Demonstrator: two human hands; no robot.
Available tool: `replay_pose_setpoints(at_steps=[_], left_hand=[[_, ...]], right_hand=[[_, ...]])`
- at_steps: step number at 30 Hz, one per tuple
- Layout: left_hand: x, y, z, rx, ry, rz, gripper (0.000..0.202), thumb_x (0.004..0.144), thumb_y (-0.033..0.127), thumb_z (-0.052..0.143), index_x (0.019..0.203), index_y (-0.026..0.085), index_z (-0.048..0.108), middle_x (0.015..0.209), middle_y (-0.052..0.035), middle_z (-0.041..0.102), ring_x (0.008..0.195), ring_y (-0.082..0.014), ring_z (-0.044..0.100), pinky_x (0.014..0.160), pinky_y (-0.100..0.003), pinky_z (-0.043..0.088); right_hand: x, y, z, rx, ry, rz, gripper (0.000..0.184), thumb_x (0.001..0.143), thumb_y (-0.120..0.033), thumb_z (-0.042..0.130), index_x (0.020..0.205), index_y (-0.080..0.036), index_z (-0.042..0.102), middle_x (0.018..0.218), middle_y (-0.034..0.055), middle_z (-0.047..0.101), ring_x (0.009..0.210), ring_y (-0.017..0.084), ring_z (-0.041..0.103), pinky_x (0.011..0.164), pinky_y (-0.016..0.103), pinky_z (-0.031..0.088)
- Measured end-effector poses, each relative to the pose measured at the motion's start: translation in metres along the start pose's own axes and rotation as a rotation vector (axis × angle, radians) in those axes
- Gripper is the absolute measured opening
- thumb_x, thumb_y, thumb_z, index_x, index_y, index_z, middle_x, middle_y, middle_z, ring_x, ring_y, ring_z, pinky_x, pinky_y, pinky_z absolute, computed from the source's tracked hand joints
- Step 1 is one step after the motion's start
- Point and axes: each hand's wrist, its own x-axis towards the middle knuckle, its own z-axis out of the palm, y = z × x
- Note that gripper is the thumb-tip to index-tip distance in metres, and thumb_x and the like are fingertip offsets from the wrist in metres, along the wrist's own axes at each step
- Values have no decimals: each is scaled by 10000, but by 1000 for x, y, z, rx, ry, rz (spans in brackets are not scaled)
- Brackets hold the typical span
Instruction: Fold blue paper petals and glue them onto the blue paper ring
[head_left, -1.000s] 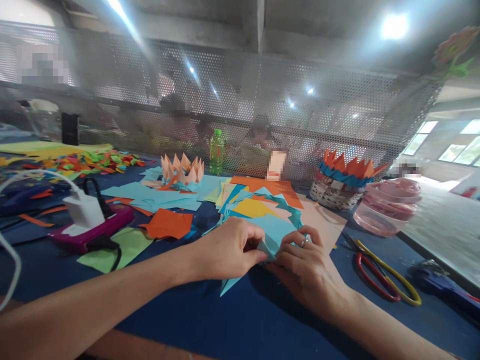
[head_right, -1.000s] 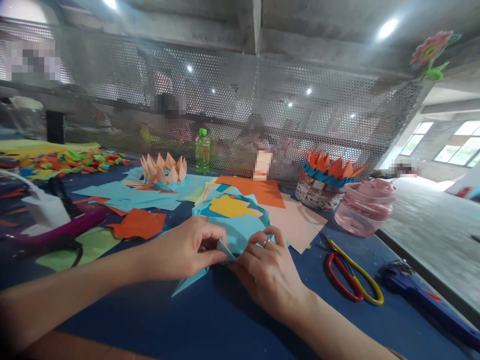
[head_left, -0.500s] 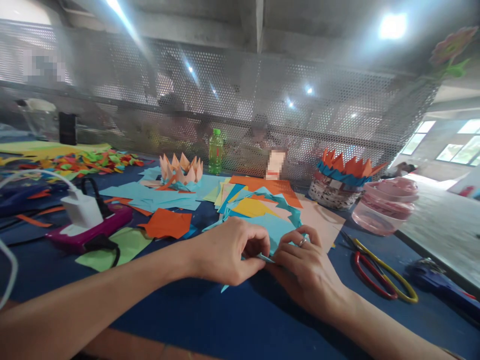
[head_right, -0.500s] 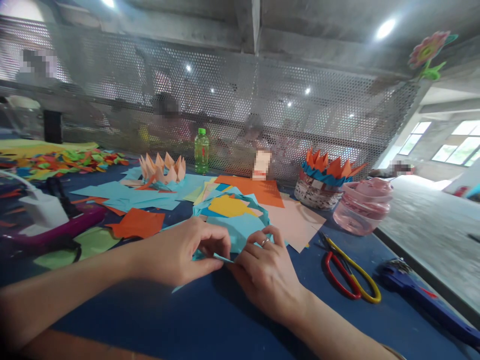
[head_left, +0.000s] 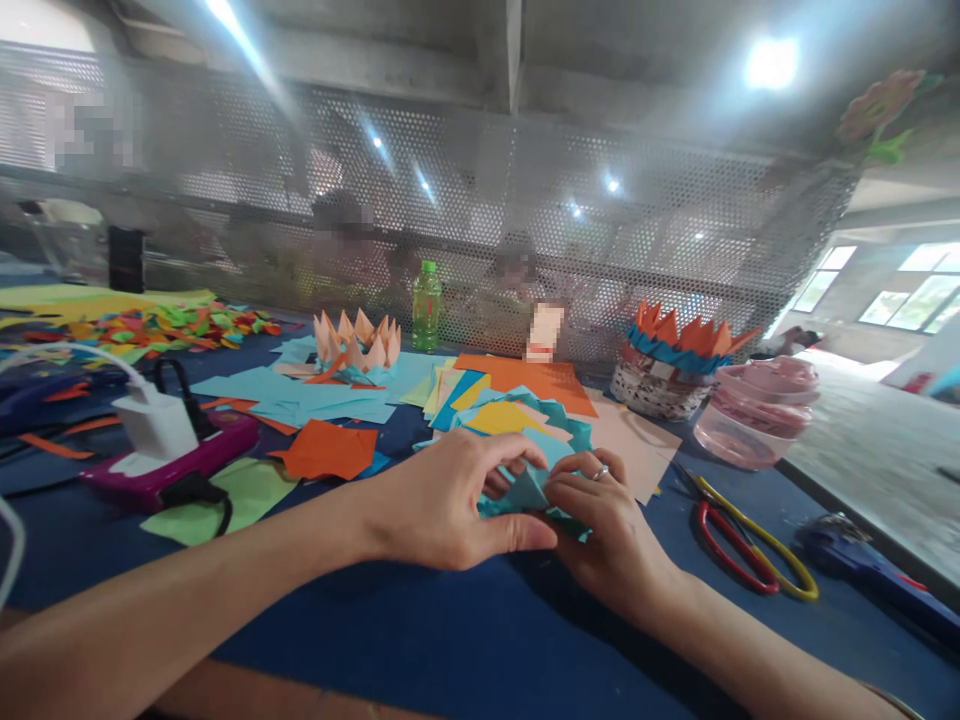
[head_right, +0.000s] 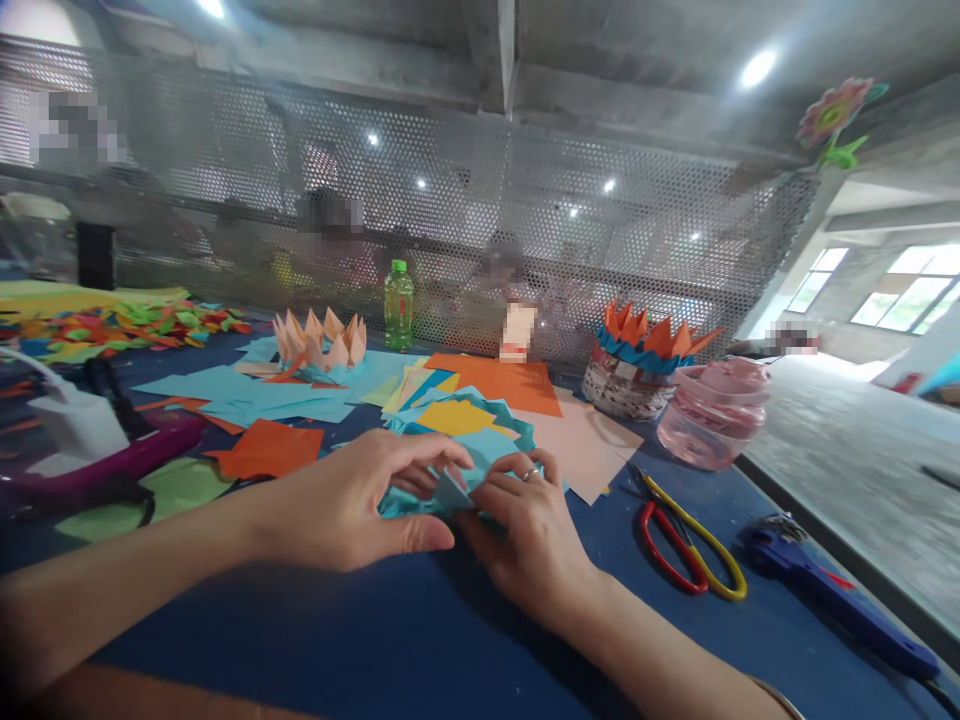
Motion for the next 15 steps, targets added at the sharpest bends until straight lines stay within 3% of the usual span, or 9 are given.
replay_pose_setpoints(at_steps=[3, 5, 7, 8, 10, 11, 13, 15], left_hand=[[-4, 6, -3, 37, 209, 118, 396, 809, 334, 646, 1166, 191, 552, 1131, -85, 650, 998, -206, 626, 872, -313, 485], [-8, 11, -5, 141, 411, 227, 323, 822, 266, 610, 1132, 185, 563, 1177, -105, 625, 1064, -224, 590, 915, -338, 457], [-13, 12, -6, 263, 539, 366, 245, 799, 219, 600, 1042, 187, 598, 1160, -114, 625, 1068, -237, 572, 922, -357, 436], [-15, 12, -5, 321, 545, 426, 182, 784, 208, 601, 965, 194, 620, 1086, -105, 650, 1012, -231, 585, 895, -354, 438], [-17, 6, 0, 415, 446, 495, 27, 774, 214, 603, 761, 212, 627, 792, -51, 660, 770, -187, 592, 760, -323, 446], [-16, 2, 4, 454, 356, 484, 110, 789, 222, 592, 680, 210, 606, 682, -29, 626, 670, -164, 560, 692, -310, 427], [-11, -8, 14, 443, 259, 389, 291, 832, 258, 548, 551, 189, 524, 552, -4, 527, 543, -125, 469, 563, -288, 347], [-4, -19, 23, 316, 185, 174, 382, 867, 311, 512, 513, 172, 476, 518, 14, 462, 502, -103, 407, 524, -276, 300]], right_hand=[[1, 6, 2, 4, 21, 122, 220, 808, -195, 609, 610, -185, 515, 626, -16, 601, 769, 169, 576, 816, 367, 358], [2, 11, 4, 25, 45, 181, 227, 800, -225, 628, 600, -190, 529, 621, -19, 590, 753, 168, 580, 795, 360, 387], [2, 15, 5, 52, 68, 223, 231, 794, -274, 647, 599, -191, 556, 619, -16, 586, 738, 172, 584, 771, 356, 409], [3, 17, 5, 70, 77, 243, 233, 793, -297, 652, 602, -190, 571, 622, -11, 589, 733, 175, 587, 754, 352, 419], [4, 20, 4, 121, 86, 284, 239, 798, -337, 647, 617, -187, 605, 652, 6, 610, 740, 181, 595, 721, 338, 438], [4, 21, 3, 151, 89, 305, 242, 803, -352, 640, 628, -185, 621, 677, 16, 624, 750, 185, 600, 707, 330, 447], [5, 23, 1, 201, 103, 346, 257, 806, -373, 632, 632, -184, 635, 704, 26, 636, 751, 186, 602, 679, 314, 458], [7, 24, -1, 234, 127, 383, 281, 798, -385, 636, 604, -182, 622, 681, 22, 625, 716, 181, 594, 641, 300, 456]])
